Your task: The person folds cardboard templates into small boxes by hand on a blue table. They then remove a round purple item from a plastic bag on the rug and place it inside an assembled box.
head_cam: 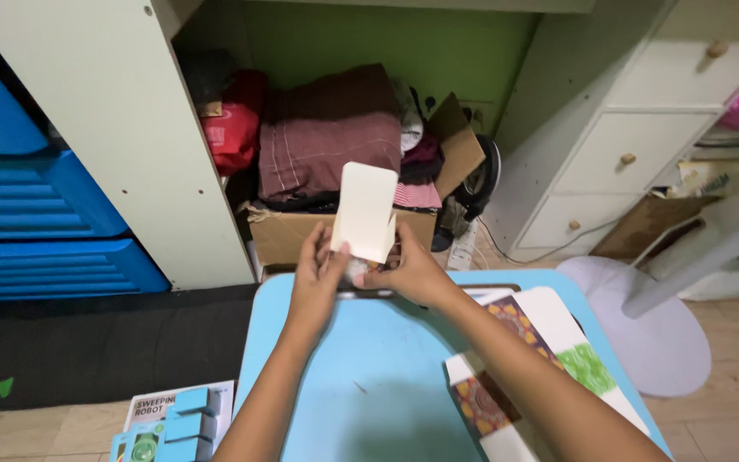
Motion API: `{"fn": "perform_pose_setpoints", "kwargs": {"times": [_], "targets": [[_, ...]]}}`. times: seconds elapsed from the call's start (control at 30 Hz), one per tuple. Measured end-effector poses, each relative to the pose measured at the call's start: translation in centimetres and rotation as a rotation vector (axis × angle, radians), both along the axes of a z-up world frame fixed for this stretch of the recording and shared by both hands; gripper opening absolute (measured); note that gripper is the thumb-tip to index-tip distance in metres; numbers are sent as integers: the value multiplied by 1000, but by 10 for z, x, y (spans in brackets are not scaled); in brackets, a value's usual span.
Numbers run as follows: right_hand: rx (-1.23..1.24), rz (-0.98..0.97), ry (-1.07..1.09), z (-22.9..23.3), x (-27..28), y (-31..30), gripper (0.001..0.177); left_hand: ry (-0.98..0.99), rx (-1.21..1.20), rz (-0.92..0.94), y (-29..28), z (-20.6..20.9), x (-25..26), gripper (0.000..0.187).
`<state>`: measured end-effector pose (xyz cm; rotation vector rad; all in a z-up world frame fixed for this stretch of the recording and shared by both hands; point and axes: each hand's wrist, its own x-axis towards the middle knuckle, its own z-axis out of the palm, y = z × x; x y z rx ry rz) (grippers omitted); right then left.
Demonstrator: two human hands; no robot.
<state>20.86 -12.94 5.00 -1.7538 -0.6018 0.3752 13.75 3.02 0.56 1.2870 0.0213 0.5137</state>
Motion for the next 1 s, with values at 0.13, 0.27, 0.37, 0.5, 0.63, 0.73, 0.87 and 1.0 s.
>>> {"fn": "perform_pose_setpoints", "kwargs": {"times": [0.13,0.27,0.37,0.5,0.63,0.73,0.87,1.0], "targets": [[6,-88,-31,-11,25,25,108,256,15,266,30,-13,26,57],[29,-108,11,-32,50,59,103,376,193,288,73,-42,54,51],[-25,-141,-24,-51,60,77,98,417,291,242,100,-65,73,49],[-20,-157,8,-70,69,98,98,493,365,232,128,-90,90,50],[111,-181,47,-73,66,100,90,561,439,192,146,-125,97,47],[-43,-291,37,-61,61,97,87,596,456,125,154,-156,103,46],[-116,-404,-65,-47,51,95,80,701,494,-148,148,-207,118,49],[-188,-552,2,-42,45,96,84,571,480,-434,135,-261,149,56]]}}
